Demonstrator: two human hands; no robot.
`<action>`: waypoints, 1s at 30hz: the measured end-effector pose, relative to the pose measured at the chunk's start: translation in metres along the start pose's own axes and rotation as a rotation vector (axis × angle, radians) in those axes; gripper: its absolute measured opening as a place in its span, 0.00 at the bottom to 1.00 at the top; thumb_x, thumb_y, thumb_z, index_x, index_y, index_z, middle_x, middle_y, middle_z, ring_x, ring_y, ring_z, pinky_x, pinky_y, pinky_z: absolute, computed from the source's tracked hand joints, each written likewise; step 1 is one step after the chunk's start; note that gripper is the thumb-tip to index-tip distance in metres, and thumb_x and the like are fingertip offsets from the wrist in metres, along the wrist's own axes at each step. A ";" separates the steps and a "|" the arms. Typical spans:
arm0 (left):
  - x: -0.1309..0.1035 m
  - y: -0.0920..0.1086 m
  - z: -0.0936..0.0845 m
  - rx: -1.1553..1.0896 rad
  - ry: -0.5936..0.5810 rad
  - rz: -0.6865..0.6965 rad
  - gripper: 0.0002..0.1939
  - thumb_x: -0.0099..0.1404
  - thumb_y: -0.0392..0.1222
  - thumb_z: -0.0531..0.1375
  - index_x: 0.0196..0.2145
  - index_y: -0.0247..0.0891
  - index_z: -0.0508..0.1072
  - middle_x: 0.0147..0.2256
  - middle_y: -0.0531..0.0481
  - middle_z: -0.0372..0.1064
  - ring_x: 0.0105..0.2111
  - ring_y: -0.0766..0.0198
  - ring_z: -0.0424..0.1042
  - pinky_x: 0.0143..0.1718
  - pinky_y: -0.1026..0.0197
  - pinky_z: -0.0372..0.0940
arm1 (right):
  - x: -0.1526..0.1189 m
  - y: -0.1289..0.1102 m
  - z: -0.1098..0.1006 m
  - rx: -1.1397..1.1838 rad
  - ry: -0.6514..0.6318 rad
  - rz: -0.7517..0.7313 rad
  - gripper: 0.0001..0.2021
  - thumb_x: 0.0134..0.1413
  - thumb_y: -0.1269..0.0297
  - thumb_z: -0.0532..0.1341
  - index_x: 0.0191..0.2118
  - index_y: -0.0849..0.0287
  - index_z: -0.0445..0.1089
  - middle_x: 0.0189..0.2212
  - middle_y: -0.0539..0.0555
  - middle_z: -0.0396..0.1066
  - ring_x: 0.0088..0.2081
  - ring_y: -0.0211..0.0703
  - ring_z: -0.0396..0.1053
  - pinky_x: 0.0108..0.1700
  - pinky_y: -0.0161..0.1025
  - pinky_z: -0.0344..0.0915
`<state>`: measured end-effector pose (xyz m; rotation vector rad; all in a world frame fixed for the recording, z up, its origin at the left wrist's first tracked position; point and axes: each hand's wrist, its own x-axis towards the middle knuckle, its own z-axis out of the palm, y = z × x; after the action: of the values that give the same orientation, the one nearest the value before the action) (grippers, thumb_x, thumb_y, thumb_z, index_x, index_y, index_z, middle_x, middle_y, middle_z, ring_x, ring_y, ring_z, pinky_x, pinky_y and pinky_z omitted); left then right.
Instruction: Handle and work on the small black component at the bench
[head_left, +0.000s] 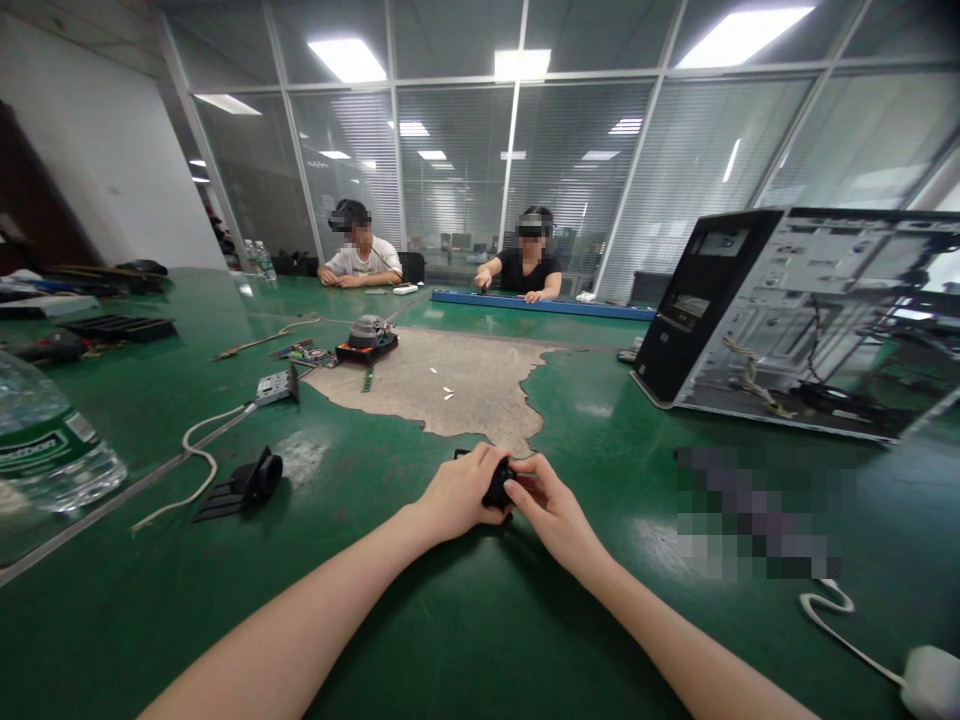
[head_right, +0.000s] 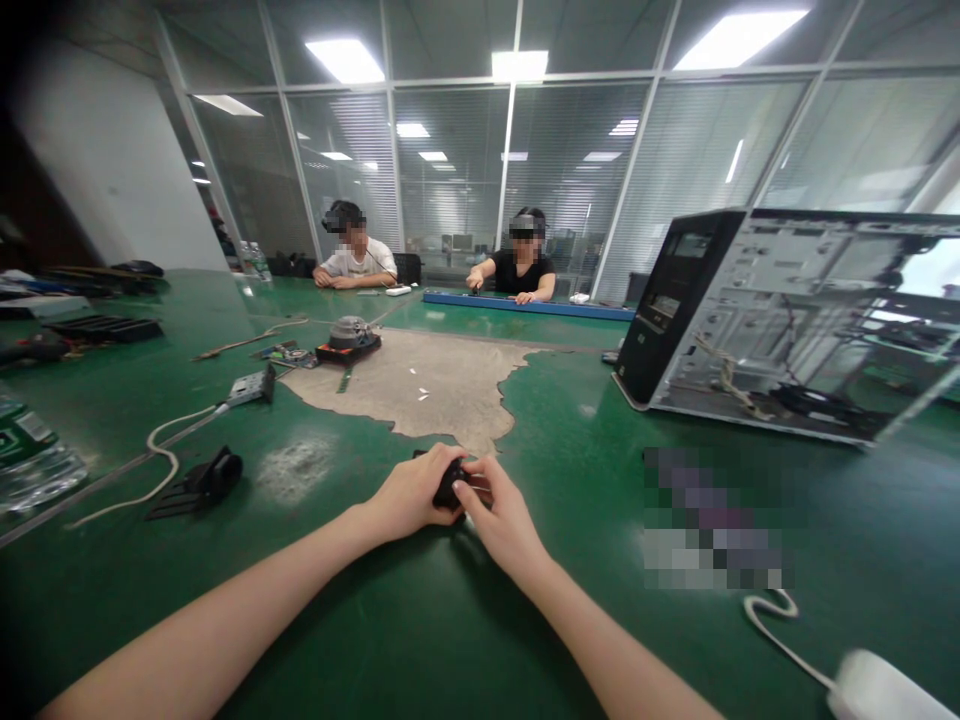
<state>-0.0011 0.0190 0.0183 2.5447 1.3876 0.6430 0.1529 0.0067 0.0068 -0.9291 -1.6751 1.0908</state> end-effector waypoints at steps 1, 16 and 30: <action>0.000 0.000 0.000 0.001 -0.001 -0.003 0.32 0.48 0.39 0.61 0.49 0.43 0.50 0.45 0.48 0.57 0.41 0.56 0.65 0.39 0.57 0.61 | 0.001 0.001 0.000 0.010 0.007 0.010 0.07 0.51 0.61 0.55 0.35 0.56 0.59 0.33 0.50 0.65 0.37 0.40 0.68 0.39 0.39 0.67; 0.001 -0.002 0.002 0.019 0.012 0.017 0.32 0.48 0.40 0.61 0.49 0.42 0.50 0.44 0.48 0.58 0.39 0.57 0.65 0.37 0.57 0.62 | 0.000 0.001 -0.001 0.017 -0.005 -0.007 0.07 0.50 0.63 0.56 0.36 0.55 0.58 0.35 0.50 0.64 0.39 0.40 0.67 0.40 0.38 0.66; 0.000 -0.004 0.002 0.040 0.015 0.023 0.33 0.47 0.40 0.61 0.49 0.42 0.50 0.44 0.49 0.58 0.38 0.57 0.66 0.36 0.58 0.62 | 0.000 0.000 -0.001 0.014 -0.017 -0.030 0.07 0.50 0.65 0.56 0.36 0.56 0.58 0.36 0.50 0.63 0.41 0.40 0.66 0.43 0.39 0.65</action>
<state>-0.0026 0.0215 0.0151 2.5950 1.3917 0.6457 0.1544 0.0070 0.0067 -0.8860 -1.6882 1.0917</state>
